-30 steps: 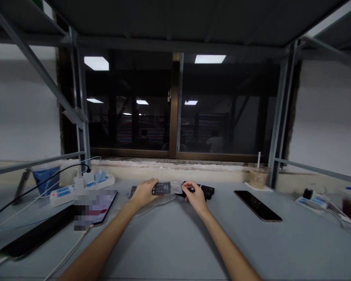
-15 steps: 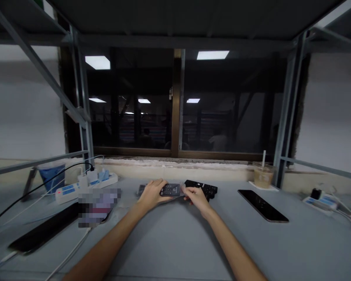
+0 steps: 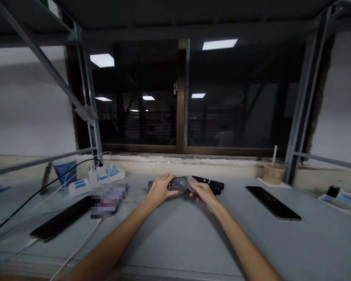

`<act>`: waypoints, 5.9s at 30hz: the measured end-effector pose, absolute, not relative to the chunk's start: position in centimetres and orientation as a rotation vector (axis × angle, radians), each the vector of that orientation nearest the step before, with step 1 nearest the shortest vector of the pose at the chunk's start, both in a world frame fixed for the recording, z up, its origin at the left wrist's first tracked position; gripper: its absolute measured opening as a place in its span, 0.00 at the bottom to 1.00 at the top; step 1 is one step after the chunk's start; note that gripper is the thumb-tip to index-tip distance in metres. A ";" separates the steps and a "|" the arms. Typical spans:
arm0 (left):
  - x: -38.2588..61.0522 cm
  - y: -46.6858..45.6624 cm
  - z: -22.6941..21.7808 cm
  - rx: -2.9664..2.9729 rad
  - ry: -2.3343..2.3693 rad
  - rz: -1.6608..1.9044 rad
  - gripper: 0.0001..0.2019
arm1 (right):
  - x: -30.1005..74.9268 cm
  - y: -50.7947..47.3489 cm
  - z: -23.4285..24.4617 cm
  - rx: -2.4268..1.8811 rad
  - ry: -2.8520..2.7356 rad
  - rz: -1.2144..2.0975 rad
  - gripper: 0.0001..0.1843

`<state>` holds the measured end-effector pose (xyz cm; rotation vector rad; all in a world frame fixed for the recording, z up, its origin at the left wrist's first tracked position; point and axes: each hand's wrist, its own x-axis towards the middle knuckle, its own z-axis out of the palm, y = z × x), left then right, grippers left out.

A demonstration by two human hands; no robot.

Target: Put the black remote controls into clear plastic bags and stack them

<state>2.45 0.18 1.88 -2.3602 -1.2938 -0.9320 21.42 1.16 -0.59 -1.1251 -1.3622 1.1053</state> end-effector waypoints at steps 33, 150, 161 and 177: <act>-0.2 1.2 2.0 -2.171 -1.670 -0.731 0.23 | 24.4 1.2 1.3 -1.165 -0.515 0.713 0.12; 1.7 1.5 0.5 -2.261 -1.478 -0.712 0.12 | 21.8 -1.4 1.3 -1.527 -1.667 -0.108 0.14; 1.4 1.5 0.6 -2.396 -1.326 -0.879 0.28 | 21.7 -1.7 1.5 -1.338 -1.408 -0.167 0.16; 1.5 2.0 0.3 -2.517 -1.517 -0.872 0.14 | 22.3 -1.7 1.5 -0.999 -1.415 -0.299 0.20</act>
